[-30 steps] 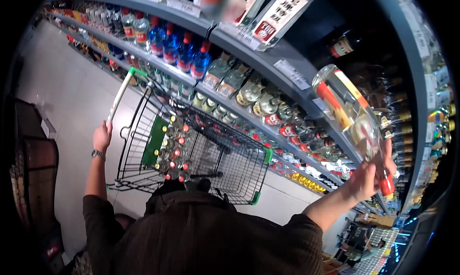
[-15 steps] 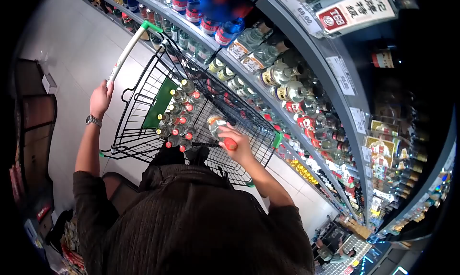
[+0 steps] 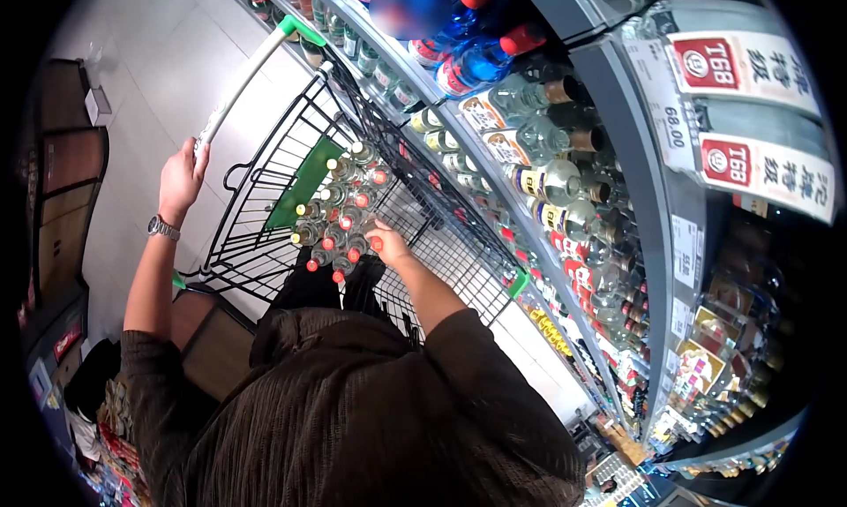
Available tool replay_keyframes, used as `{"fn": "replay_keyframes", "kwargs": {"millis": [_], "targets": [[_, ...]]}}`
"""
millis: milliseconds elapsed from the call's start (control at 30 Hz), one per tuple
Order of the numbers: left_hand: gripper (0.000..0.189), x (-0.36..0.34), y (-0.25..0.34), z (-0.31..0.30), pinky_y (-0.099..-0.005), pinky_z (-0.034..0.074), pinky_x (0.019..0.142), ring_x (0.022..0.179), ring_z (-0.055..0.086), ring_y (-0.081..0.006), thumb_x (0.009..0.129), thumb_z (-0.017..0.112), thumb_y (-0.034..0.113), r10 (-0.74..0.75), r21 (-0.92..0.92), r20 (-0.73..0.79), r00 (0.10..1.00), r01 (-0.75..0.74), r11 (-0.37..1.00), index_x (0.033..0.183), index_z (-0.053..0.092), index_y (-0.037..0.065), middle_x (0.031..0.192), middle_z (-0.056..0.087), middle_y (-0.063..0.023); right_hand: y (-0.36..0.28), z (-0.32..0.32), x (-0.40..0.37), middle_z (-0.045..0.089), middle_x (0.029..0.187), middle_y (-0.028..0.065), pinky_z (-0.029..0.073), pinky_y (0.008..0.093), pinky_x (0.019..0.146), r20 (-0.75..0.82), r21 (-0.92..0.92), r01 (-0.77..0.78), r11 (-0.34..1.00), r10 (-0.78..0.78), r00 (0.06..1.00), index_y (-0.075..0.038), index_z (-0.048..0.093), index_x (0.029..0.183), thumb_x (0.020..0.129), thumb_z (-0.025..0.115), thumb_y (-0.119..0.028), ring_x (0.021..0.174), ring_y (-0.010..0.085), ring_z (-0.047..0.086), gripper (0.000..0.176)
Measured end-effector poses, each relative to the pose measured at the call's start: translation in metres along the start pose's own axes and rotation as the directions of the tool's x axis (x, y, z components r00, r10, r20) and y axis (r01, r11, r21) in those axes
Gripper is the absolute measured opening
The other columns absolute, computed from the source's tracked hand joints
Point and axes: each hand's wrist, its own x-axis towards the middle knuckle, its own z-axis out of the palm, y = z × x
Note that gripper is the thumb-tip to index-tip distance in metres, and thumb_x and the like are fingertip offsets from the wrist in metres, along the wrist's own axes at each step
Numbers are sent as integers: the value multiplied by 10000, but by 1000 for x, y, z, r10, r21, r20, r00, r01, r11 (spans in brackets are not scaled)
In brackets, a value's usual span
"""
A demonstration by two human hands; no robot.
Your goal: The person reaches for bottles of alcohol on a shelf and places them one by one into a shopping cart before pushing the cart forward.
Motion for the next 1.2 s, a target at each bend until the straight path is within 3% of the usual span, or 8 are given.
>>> {"fn": "replay_keyframes", "kwargs": {"millis": [267,533,733,933,1033,1133,1167,1200], "targets": [[394,1,0,1,-473,474,592,641,597,-392,981,479,403,-9,16,4,1000,9,1000,853,480,30,645,597,-168,21,15,33,489,1401,197,474,336,992,58,27,-63,998,61,996,-170,707,997,731,730,2,1224,327,545,318],[386,0,4,0,-474,474,590,640,596,-395,982,484,390,5,27,-24,1000,-5,1000,851,480,27,647,595,-173,10,5,26,517,1372,184,478,363,990,78,-18,9,1000,-8,997,-148,630,1192,786,718,-95,1186,333,563,419],[358,-1,-3,2,-484,473,586,641,590,-410,979,500,361,39,18,-58,998,-38,999,865,492,21,641,593,-191,-41,-22,-8,340,1511,187,362,352,1114,29,-109,-117,987,120,992,-108,389,1444,761,746,-81,1351,338,406,772],[321,-2,-5,4,-497,469,593,659,596,-424,975,507,318,77,-46,-90,993,-82,996,946,555,2,667,601,-224,-148,-92,-87,585,1291,182,441,414,1026,-214,41,293,955,-278,936,-41,569,1277,799,701,-25,1235,359,531,496],[346,-3,-7,6,-504,448,543,613,582,-428,992,464,321,138,-2,-136,981,-140,990,871,514,1,628,582,-219,-243,-185,-150,667,1144,153,488,380,961,-421,-116,572,812,-561,712,-18,659,1146,794,709,-23,1130,293,617,355],[377,0,-16,15,-512,428,531,604,567,-444,1001,441,337,152,-38,-171,974,-161,986,822,483,8,628,577,-224,-315,-277,-226,681,1011,122,517,338,858,-622,-357,506,785,-604,498,-9,685,996,753,723,35,991,266,654,249],[385,1,-19,18,-513,429,536,612,565,-451,1000,442,345,150,-24,-165,975,-156,987,824,489,6,637,577,-231,-321,-301,-243,668,980,118,520,335,823,-716,-504,450,737,-649,259,-1,670,978,770,694,59,925,251,646,218],[390,0,-17,16,-515,434,544,615,563,-460,996,448,351,148,-48,-177,973,-159,986,830,501,2,636,573,-238,-331,-331,-258,619,983,108,521,335,791,-743,-555,441,706,-658,118,14,633,1016,797,662,73,889,211,615,228]]}}
